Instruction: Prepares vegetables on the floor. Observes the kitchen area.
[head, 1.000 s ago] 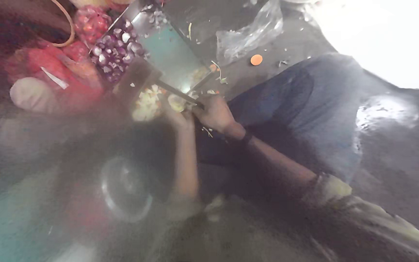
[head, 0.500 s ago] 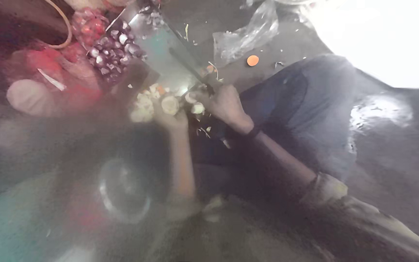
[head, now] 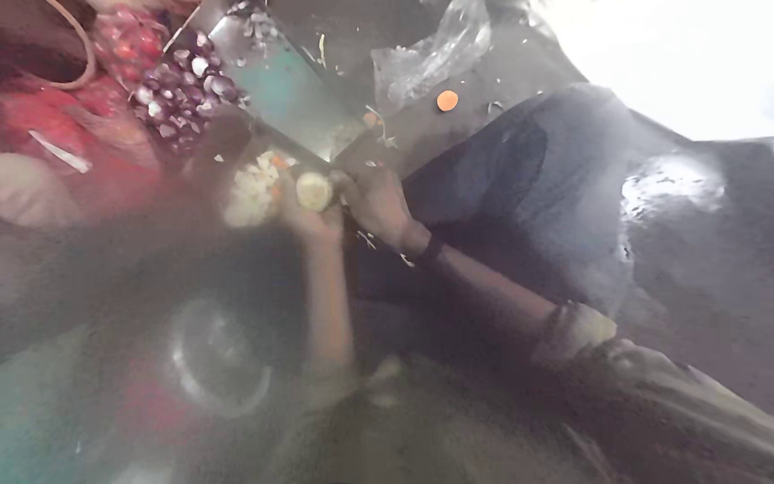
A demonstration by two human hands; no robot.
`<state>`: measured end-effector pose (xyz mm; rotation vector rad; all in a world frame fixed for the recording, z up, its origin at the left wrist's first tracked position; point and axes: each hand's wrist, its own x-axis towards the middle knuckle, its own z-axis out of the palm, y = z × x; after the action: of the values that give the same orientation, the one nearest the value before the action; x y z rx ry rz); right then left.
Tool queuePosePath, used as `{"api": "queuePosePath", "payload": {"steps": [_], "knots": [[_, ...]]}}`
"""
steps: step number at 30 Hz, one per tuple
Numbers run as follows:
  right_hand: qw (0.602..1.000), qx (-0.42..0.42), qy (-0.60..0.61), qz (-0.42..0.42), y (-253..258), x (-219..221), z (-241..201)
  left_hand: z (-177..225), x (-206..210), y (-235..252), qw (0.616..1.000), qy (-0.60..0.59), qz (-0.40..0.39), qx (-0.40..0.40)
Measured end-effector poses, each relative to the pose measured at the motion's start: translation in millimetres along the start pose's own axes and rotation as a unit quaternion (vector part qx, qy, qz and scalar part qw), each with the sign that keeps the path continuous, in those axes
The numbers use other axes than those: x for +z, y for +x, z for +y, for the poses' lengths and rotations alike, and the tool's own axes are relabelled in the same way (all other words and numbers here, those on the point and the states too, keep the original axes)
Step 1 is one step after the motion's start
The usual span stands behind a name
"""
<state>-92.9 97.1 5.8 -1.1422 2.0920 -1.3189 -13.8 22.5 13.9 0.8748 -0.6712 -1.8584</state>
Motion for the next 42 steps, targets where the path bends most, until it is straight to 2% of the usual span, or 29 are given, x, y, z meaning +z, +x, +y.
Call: {"api": "queuePosePath", "payload": {"steps": [4, 13, 18, 21, 23, 27, 32, 37, 42], "knots": [[0.999, -0.004, -0.035, 0.001, -1, -1, 0, -4, -2, 1, 1.000, -0.015, -0.016, 0.007], [0.999, 0.015, -0.036, -0.012, -1, 2, 0, -5, 1, -1, 1.000, 0.009, 0.010, 0.002], [0.996, 0.030, -0.076, -0.040, -2, -1, -5, -6, 1, 0, 0.999, 0.026, 0.016, 0.010], [0.995, 0.027, -0.092, -0.028, -8, -2, -12, -7, 0, 0, 0.999, 0.024, 0.029, 0.022], [0.995, 0.024, -0.094, -0.016, -17, -3, -18, -5, 1, -8, 0.997, 0.054, 0.037, 0.027], [0.993, 0.015, -0.111, -0.044, -19, 0, -15, -2, 0, -23, 0.987, 0.152, 0.031, 0.052], [0.992, -0.024, -0.114, -0.050, -9, 10, 1, -7, 0, -8, 0.988, 0.116, 0.083, 0.065], [0.987, -0.003, -0.137, -0.083, -7, 12, 1, -8, 1, -6, 0.978, 0.146, 0.133, 0.072], [0.992, 0.014, -0.092, -0.089, -16, 7, -7, -5, 7, -12, 0.968, 0.170, 0.173, 0.064]]}}
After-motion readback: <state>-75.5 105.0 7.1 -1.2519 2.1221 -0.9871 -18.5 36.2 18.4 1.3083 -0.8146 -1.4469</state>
